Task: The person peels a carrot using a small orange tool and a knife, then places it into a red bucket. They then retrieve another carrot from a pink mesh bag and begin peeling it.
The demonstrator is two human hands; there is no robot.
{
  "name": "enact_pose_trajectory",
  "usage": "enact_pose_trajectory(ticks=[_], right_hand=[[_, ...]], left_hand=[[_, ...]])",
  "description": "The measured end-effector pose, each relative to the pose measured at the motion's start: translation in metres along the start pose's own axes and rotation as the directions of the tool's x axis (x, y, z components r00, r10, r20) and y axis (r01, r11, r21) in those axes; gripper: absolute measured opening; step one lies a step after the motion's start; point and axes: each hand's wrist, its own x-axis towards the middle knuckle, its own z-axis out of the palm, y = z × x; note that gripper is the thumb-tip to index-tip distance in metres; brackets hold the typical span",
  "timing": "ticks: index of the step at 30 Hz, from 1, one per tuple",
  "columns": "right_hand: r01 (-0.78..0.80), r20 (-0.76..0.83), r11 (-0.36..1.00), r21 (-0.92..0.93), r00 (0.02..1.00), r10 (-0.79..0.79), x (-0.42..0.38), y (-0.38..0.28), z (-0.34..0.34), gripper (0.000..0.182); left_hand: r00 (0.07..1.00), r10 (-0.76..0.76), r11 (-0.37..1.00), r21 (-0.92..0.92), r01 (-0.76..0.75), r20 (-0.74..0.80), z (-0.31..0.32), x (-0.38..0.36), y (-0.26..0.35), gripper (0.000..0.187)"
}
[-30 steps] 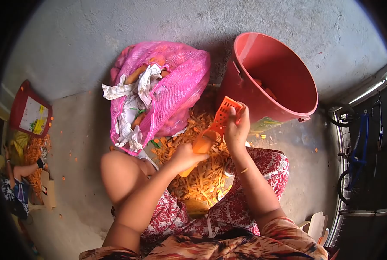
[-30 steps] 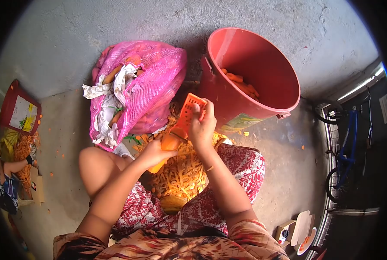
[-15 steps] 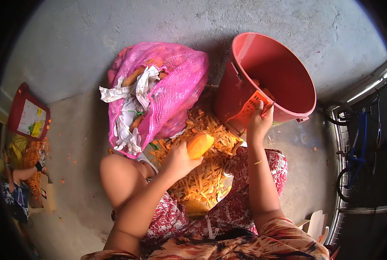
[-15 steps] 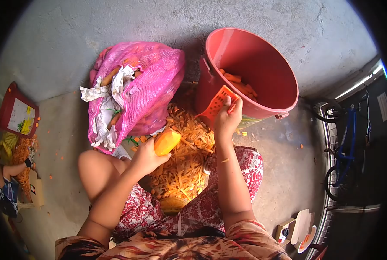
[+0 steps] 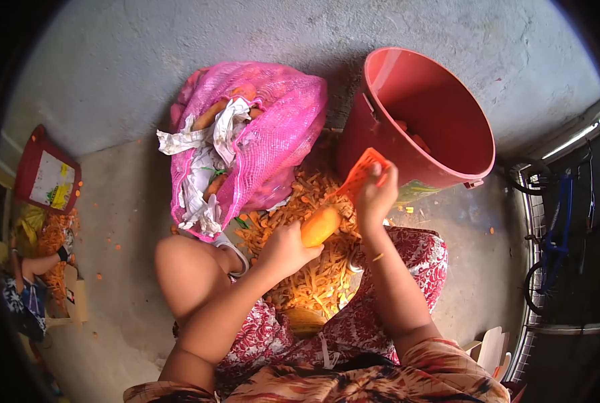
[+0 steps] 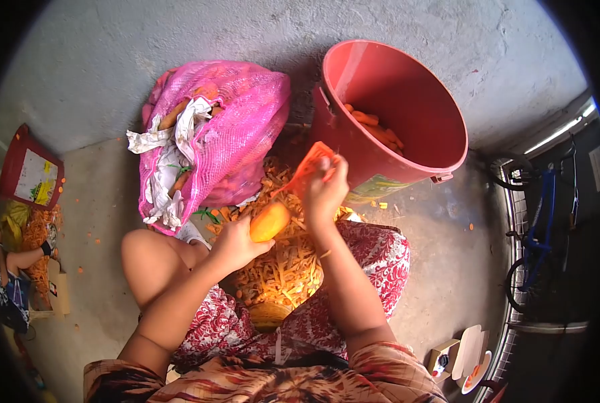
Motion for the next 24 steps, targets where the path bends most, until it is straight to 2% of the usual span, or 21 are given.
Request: enact_pose_trajectory(ticks=[2,4,5,8,10,12,13,14,15,16,18,21,24], right_hand=[[0.008,-0.169,0.994,-0.108,0.985,-0.026,0.027,0.015,-0.01,0.016],[-0.027,-0.147,0.999,-0.029,0.989,0.022,0.038,0.018,-0.018,0.016],[-0.042,-0.129,0.999,0.012,0.991,0.044,0.04,0.017,-0.02,0.016],[0.0,-0.017,0.992,0.127,1.0,0.002,0.025,0.005,-0.018,0.016],[-0.073,0.164,0.993,0.092,0.985,0.057,0.019,0.005,-0.018,0.016],[-0.164,0.383,0.985,0.051,0.914,0.133,0.013,0.013,-0.016,0.013],[-0.188,0.535,0.979,0.074,0.837,0.12,0.008,0.016,-0.016,0.012],[-0.215,0.672,0.972,0.091,0.734,0.099,0.0,0.018,-0.017,0.011],[-0.317,0.807,0.932,0.175,0.588,0.048,-0.008,0.014,-0.017,0.015],[-0.244,0.882,0.967,0.069,0.469,0.055,-0.016,0.011,-0.019,0.019],[-0.317,0.909,0.943,0.105,0.415,0.039,-0.036,0.009,-0.015,0.016],[0.069,0.922,0.992,-0.105,0.381,0.072,-0.044,-0.002,-0.014,0.017],[-0.129,0.926,0.989,-0.072,0.361,0.115,-0.045,0.004,-0.011,0.024]], left_hand=[[0.999,0.02,1.0,-0.008,-0.02,-0.034,-0.002,-0.001,0.003,0.042],[0.996,0.044,0.998,-0.046,-0.047,-0.081,-0.001,0.0,-0.009,0.042],[0.993,0.05,0.996,-0.066,-0.058,-0.108,0.001,0.002,-0.014,0.043],[0.987,0.069,0.995,0.078,-0.058,-0.143,-0.001,0.007,-0.017,0.044],[0.982,0.055,0.994,0.104,-0.037,-0.182,0.0,0.013,-0.022,0.047],[0.973,0.004,0.985,0.171,0.037,-0.233,-0.004,0.018,-0.023,0.046],[0.964,0.019,0.99,0.143,0.02,-0.263,-0.003,0.022,-0.033,0.049],[0.959,0.007,0.983,0.18,0.046,-0.284,-0.006,0.023,-0.036,0.049],[0.953,-0.003,0.974,0.216,0.072,-0.304,-0.008,0.025,-0.038,0.05],[0.946,-0.011,0.963,0.253,0.098,-0.323,-0.01,0.027,-0.039,0.051],[0.948,-0.02,0.941,0.314,0.125,-0.317,-0.012,0.028,-0.037,0.049],[0.949,0.046,0.916,0.392,0.085,-0.312,-0.009,0.028,-0.039,0.049],[0.949,0.097,0.903,0.427,0.044,-0.301,-0.006,0.028,-0.041,0.05]])
